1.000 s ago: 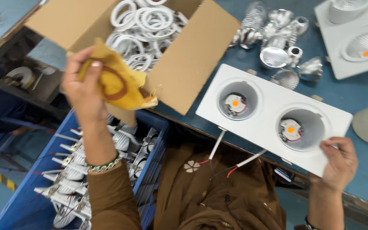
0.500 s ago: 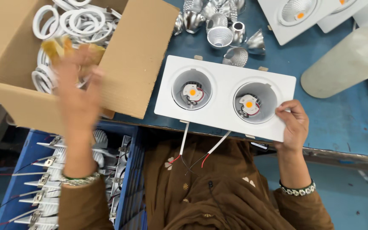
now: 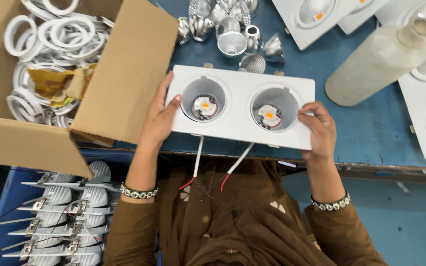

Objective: The person assembles recessed LED light fixtures by cleaning the internal components with a liquid-soaked cloth, then inserting metal reflectors and white plastic rings into the housing. The person handles multiple units sequentially on a blue workbench.

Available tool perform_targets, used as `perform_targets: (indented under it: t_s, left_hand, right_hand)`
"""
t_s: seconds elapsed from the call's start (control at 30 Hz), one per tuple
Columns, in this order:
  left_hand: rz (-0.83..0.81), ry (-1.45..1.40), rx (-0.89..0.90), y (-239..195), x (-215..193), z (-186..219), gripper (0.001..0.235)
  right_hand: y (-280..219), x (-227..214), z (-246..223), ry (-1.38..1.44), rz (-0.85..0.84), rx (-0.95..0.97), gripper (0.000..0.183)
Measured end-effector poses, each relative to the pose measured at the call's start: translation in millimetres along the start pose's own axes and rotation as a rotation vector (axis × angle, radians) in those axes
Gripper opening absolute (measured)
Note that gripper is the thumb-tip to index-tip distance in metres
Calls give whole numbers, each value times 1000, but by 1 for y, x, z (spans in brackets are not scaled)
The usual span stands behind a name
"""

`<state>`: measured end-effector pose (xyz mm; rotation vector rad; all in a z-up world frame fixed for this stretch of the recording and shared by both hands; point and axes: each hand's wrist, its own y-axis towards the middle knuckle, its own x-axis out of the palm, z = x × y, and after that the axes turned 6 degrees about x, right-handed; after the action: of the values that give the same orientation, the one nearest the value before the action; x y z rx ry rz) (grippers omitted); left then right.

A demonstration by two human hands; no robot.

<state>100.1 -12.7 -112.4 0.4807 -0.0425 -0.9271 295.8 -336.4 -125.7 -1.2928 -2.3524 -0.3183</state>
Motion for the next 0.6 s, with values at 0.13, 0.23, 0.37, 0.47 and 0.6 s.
perform_targets:
  t_s: [0.13, 0.23, 0.37, 0.47, 0.6]
  left_hand:
    - [41, -146, -163, 6, -3, -9, 60]
    - [107, -412, -280, 12, 1, -5, 58]
    - [212, -652, -374, 5, 8, 8, 57]
    - [202, -693, -344, -13, 26, 18, 57]
    - [109, -663, -237, -27, 56, 33, 58]
  right_hand:
    - [9, 1, -8, -88, 0, 66, 12]
    - [12, 1, -18, -45, -72, 135, 13]
    - [8, 3, -27, -33, -88, 115, 16]
    - [-7, -9, -34, -88, 6, 105, 22]
    - [-36, -29, -46, -327, 175, 25, 27]
